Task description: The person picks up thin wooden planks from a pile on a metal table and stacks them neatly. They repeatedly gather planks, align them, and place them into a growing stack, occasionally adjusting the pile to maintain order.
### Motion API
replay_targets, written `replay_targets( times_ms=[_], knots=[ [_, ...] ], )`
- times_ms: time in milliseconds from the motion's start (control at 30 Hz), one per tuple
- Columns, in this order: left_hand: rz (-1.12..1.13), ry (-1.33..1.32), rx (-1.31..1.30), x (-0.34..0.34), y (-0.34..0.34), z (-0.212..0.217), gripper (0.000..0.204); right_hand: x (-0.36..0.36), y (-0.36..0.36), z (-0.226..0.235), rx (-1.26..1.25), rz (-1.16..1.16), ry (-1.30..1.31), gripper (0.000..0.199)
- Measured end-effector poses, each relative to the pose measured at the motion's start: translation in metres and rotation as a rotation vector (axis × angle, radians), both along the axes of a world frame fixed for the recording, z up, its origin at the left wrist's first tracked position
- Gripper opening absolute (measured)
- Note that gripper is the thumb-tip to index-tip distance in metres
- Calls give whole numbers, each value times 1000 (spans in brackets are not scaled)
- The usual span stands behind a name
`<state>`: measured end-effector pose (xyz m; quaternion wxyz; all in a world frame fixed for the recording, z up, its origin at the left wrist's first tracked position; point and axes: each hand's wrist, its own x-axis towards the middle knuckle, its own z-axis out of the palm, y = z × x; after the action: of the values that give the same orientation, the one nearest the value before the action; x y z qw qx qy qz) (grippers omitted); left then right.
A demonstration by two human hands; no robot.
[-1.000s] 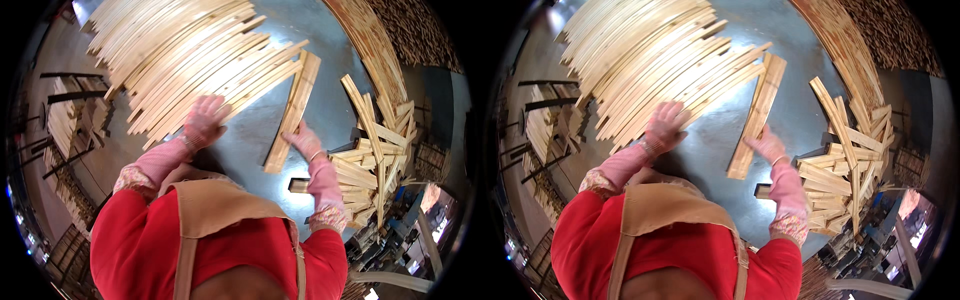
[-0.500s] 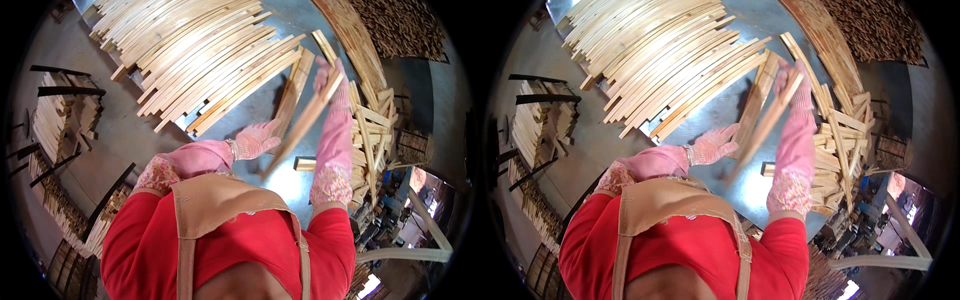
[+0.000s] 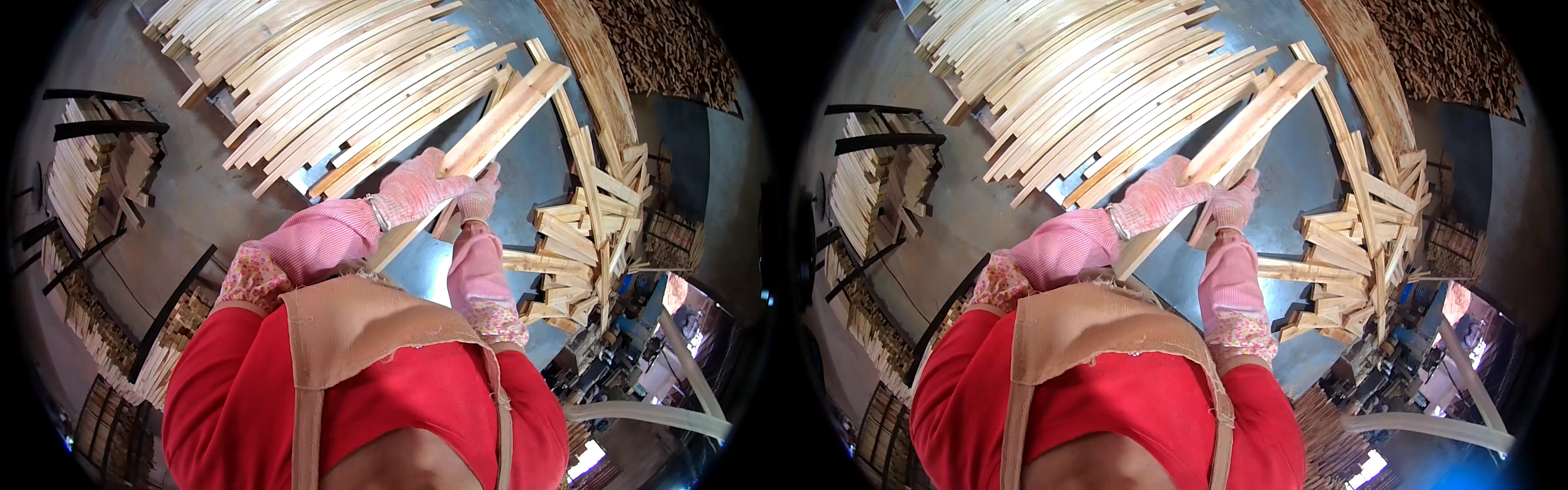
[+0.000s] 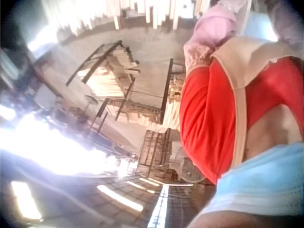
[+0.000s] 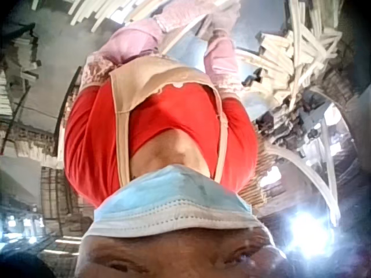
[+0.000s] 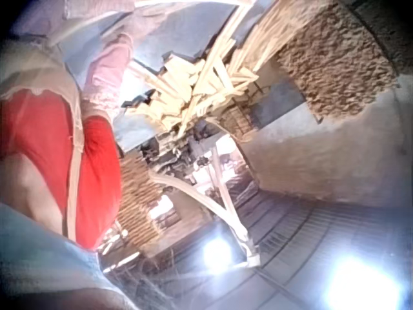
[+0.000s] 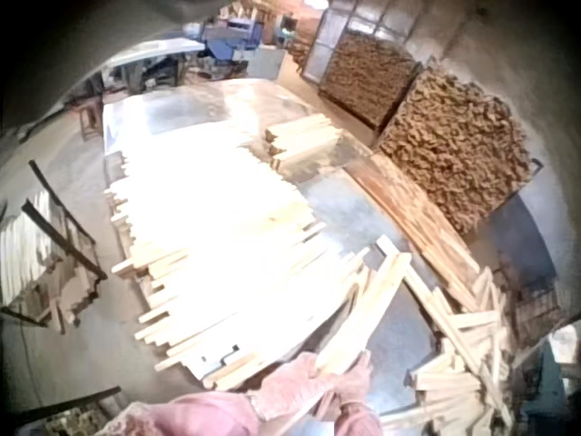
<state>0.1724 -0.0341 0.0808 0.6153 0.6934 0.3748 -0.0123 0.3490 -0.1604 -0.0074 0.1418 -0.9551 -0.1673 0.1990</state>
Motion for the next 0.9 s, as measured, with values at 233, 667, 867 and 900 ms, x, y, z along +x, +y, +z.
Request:
replay_targets(
  times_ms=[233,667,867,900],
  knots=[
    [-32,78,40,14,14,26,76,-89,-35,-147,355,211,670,61],
    [-195,149,1170,5,-16,-111,59,251,-25,24,-139,326,-444,90],
    [-271,223,1147,16,-14,-82,74,428,-91,10,-544,165,-476,82],
    [-276,251,1125,16,-17,-77,75,441,-88,14,-557,212,-413,82]
  ],
)
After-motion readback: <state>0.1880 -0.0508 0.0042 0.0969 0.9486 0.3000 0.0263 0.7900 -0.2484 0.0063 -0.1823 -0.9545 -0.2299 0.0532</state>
